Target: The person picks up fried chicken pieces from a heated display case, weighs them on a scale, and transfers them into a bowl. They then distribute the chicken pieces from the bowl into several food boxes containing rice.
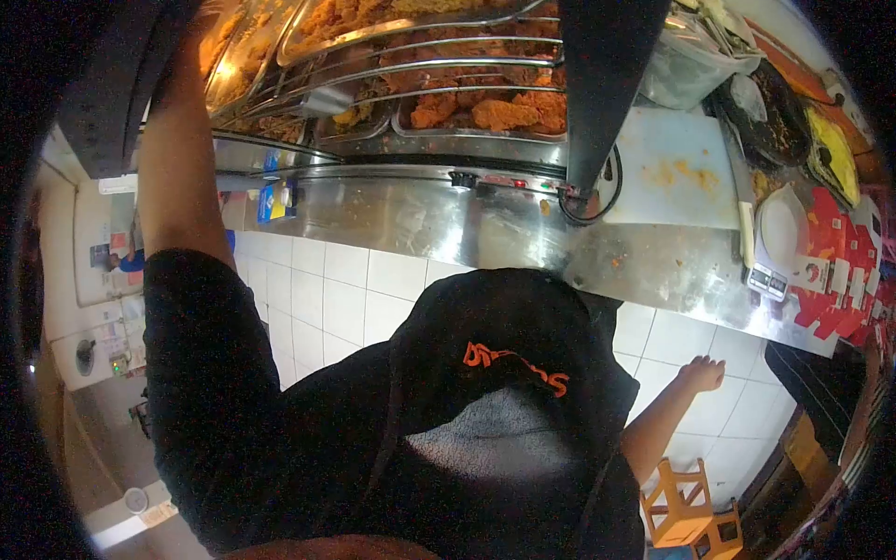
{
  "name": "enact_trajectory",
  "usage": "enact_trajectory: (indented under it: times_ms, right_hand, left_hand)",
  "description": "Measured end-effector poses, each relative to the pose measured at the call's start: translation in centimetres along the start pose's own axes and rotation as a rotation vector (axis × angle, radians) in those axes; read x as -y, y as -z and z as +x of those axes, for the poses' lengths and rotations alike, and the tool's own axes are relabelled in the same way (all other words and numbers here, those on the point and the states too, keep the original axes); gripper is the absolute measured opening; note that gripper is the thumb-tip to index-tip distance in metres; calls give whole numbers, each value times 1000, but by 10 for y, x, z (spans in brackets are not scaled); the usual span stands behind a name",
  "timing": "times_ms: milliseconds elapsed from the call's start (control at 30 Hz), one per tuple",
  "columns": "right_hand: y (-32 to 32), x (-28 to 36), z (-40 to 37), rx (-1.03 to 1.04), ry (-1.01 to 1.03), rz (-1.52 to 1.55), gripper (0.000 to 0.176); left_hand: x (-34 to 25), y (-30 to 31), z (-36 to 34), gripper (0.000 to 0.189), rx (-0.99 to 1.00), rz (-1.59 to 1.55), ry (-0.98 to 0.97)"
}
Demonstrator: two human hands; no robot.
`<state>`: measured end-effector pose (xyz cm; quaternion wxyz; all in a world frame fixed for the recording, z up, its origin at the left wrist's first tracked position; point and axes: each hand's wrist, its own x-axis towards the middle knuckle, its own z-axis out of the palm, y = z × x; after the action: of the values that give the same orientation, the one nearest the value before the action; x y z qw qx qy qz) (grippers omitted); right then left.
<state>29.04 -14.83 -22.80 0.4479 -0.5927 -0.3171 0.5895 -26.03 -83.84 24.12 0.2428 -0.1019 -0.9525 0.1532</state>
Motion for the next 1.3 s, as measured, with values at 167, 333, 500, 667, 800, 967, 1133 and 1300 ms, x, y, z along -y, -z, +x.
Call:
enact_trajectory:
  times_ms: [167, 333, 500, 667, 800, 967, 1133, 1300]
  right_hand:
    - [-17, 33, 12, 223, 31, -66, 20]
    - [-60, 81, -9, 201, 118, -137, 27]
    - [-79, 108, 1, 292, 310, -257, 32]
    - [-68, 112, 65, 603, 659, -503, 35]
    - [-78, 133, 69, 765, 841, -835, 29]
    - [-99, 126, 100, 977, 844, -710, 27]
    - [-110, 117, 106, 948, 1075, -843, 26]
    - [-114, 110, 113, 846, 1265, -731, 22]
  left_hand:
    - [16, 9, -2, 34, -89, 29, -56]
    - [29, 28, -33, 35, -255, 153, -334]
    - [-91, 86, -175, 19, 82, -1021, 311]
    - [-300, 202, -232, 27, 341, -643, 569]
    - [-417, 193, -241, 26, 624, -1310, 451]
    - [-595, 164, -168, 30, 609, -1035, -270]
    - [-783, 111, -108, 42, 849, -835, -583]
    - [-848, 67, -116, 52, 643, -760, -597]
